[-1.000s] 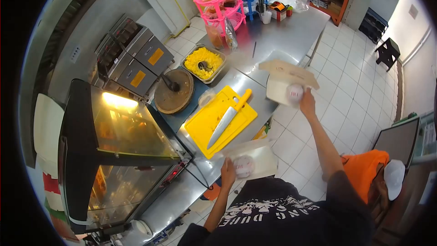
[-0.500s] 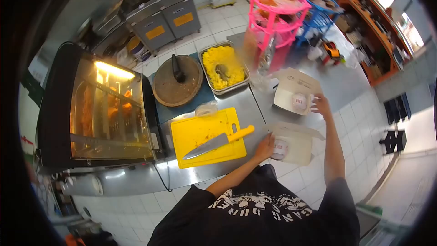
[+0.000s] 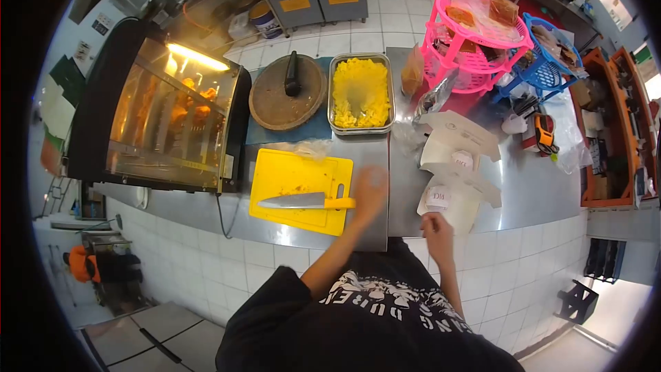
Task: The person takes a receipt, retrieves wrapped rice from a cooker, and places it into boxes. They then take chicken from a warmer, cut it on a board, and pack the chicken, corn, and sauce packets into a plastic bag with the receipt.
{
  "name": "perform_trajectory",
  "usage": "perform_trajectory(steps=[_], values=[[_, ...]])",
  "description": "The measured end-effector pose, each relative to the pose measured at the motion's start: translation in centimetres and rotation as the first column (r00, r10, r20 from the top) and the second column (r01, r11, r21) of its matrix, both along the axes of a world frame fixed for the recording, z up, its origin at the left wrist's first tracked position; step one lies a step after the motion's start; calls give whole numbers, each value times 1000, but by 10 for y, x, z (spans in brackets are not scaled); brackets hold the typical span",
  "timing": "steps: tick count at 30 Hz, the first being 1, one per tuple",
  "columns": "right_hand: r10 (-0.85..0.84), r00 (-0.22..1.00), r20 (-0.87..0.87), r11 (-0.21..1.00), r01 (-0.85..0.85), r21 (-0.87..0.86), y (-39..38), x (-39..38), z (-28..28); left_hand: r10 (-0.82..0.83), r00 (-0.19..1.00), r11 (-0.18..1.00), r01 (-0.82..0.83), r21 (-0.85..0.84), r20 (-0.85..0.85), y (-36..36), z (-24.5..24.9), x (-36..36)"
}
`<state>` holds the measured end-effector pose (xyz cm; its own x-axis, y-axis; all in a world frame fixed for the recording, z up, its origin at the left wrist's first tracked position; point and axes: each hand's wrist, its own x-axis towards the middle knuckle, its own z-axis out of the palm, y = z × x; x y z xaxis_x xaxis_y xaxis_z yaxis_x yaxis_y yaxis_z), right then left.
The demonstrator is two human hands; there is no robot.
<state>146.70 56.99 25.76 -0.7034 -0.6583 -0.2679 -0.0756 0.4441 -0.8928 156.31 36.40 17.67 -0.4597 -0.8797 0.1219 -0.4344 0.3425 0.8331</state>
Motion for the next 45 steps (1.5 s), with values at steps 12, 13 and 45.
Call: perform_trajectory(steps=[12,13,45], values=[[240,968,-79,916,-253,-312,-108,-3,69,457,734,781,-59,622,-503,-62,82,46],[246,952,-184,882,-298,-364,-117,8,80,480,569,740,147,657,-668,-40,94,43],[259,658,-707,296,-751,-590,-199,365,164,438,-170,864,352,361,-883,-25,246,377]])
